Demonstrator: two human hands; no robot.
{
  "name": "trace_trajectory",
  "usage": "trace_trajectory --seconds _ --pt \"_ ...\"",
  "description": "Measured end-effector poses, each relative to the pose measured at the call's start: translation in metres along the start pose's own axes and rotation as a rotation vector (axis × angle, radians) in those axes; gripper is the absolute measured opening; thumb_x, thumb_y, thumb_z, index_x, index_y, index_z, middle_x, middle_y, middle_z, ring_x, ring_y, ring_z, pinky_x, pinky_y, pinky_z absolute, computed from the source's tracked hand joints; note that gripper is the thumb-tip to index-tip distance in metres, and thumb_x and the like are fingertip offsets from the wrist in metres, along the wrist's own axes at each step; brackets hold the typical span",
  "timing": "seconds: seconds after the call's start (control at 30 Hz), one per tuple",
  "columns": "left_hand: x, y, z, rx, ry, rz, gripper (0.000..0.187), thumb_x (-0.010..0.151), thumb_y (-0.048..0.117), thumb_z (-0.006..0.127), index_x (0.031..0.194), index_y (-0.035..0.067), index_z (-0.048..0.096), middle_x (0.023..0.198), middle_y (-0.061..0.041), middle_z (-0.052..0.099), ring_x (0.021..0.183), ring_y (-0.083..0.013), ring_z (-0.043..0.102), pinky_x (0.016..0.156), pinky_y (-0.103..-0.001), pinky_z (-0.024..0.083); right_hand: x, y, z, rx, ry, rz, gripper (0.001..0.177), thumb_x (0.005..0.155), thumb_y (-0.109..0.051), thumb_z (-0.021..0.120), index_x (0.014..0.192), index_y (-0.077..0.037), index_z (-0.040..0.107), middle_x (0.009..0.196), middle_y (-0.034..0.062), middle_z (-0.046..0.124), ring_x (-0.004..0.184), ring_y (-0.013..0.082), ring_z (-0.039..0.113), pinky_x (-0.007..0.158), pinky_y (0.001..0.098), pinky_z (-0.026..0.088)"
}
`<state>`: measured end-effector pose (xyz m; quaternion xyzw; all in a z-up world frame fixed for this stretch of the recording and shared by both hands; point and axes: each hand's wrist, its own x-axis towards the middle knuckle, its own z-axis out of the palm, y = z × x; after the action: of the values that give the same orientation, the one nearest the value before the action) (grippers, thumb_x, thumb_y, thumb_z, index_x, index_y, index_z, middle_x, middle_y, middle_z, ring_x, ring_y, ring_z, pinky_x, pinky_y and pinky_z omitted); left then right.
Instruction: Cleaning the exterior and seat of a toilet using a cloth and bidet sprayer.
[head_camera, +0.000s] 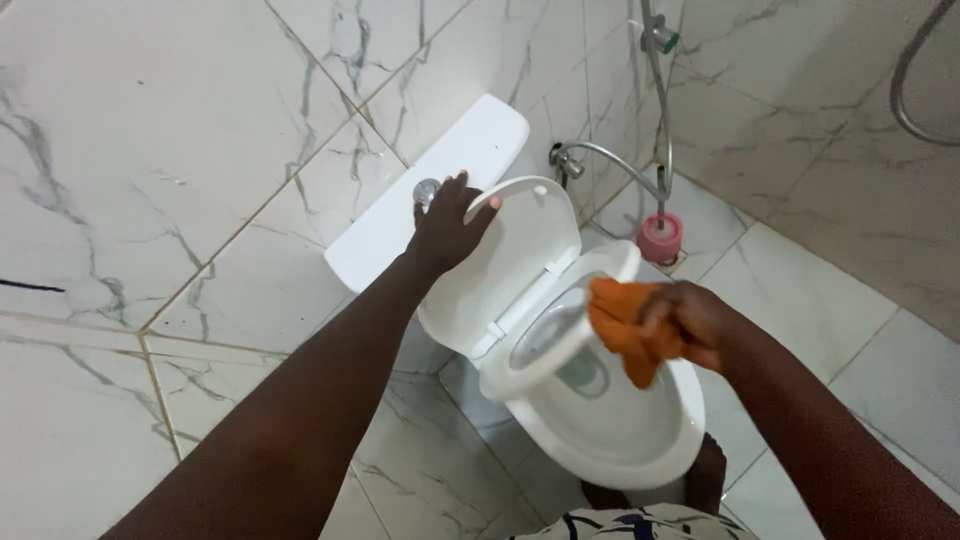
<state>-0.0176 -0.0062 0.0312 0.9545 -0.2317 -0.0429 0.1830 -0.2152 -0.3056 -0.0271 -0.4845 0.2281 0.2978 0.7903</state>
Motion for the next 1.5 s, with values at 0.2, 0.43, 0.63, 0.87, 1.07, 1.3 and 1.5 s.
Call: trace_trajectory --seconds 0.2,0.43,0.63,0.87,1.07,1.3,1.5 --pt "0.009 0.000 -0.018 -0.066 -0.172 -0.120 0.094 0.093 0.079 0.027 0.150 0.006 0.045 0.166 -0.017 0.022 0.156 -0.0339 0.013 0.117 -0.066 0.005 0.032 -0.059 0.058 -0.069 -0.236 -0.118 0.075 0.056 -0.002 0.057 0.129 0.009 0.054 0.107 0.0233 0.065 0.089 0.0298 0.071 0.078 0.0392 0.062" --pt "0.014 -0.032 -0.014 -0.574 -0.208 -0.381 0.105 0.096 0.083 0.038 0.154 -0.004 0.028 0.162 -0.029 0.032 0.151 -0.0382 0.033 0.121 -0.054 0.028 0.068 -0.101 0.109 -0.387 -0.221 -0.062 0.099 0.060 0.009 0.055 0.154 -0.015 0.034 0.118 0.0187 0.068 0.092 0.0257 0.073 0.081 0.0380 0.058" --pt "-0.006 -0.030 -0.015 -0.099 -0.220 -0.117 0.072 0.093 0.064 0.064 0.141 0.011 0.053 0.156 -0.021 0.034 0.145 -0.0380 0.029 0.114 -0.060 0.020 0.121 -0.105 0.115 -0.725 -0.255 -0.099 0.064 0.105 -0.033 0.045 0.164 -0.016 0.024 0.076 0.0186 0.073 0.067 0.0248 0.064 0.065 0.0400 0.050" --pt "-0.018 0.001 -0.024 0.031 0.064 0.063 0.052 0.093 0.026 0.072 0.140 0.009 0.056 0.119 -0.017 0.057 0.110 -0.0336 0.059 0.089 -0.048 0.051 0.107 -0.083 0.092 -0.651 -0.163 -0.063 0.064 0.101 -0.029 0.042 0.162 -0.022 0.029 0.068 0.0179 0.069 0.069 0.0231 0.068 0.073 0.0366 0.057" --pt "-0.019 -0.003 -0.027 0.063 0.064 0.204 0.053 0.093 0.015 0.072 0.143 0.005 0.056 0.109 -0.016 0.058 0.099 -0.0296 0.060 0.082 -0.044 0.053 0.068 -0.027 0.065 -0.426 -0.081 0.107 0.089 0.070 0.002 0.061 0.154 -0.017 0.039 0.118 0.0257 0.065 0.090 0.0340 0.074 0.082 0.0460 0.063" --pt "-0.017 0.000 -0.034 0.084 -0.001 0.186 0.053 0.091 0.014 0.073 0.140 0.002 0.057 0.107 -0.016 0.060 0.094 -0.0287 0.062 0.079 -0.044 0.055 0.074 0.067 -0.014 -0.043 -0.064 0.128 0.079 0.055 -0.001 0.061 0.133 0.011 0.053 0.105 0.0275 0.068 0.089 0.0355 0.072 0.075 0.0424 0.063" --pt "-0.003 -0.008 -0.031 0.143 -0.049 0.102 0.051 0.083 0.014 0.077 0.132 0.008 0.065 0.112 -0.021 0.060 0.103 -0.0365 0.065 0.087 -0.047 0.055 0.091 0.112 -0.051 0.260 -0.084 -0.083 0.041 0.073 -0.015 0.066 0.110 0.002 0.063 0.058 0.0005 0.049 0.040 0.0097 0.041 0.038 0.0259 0.036"
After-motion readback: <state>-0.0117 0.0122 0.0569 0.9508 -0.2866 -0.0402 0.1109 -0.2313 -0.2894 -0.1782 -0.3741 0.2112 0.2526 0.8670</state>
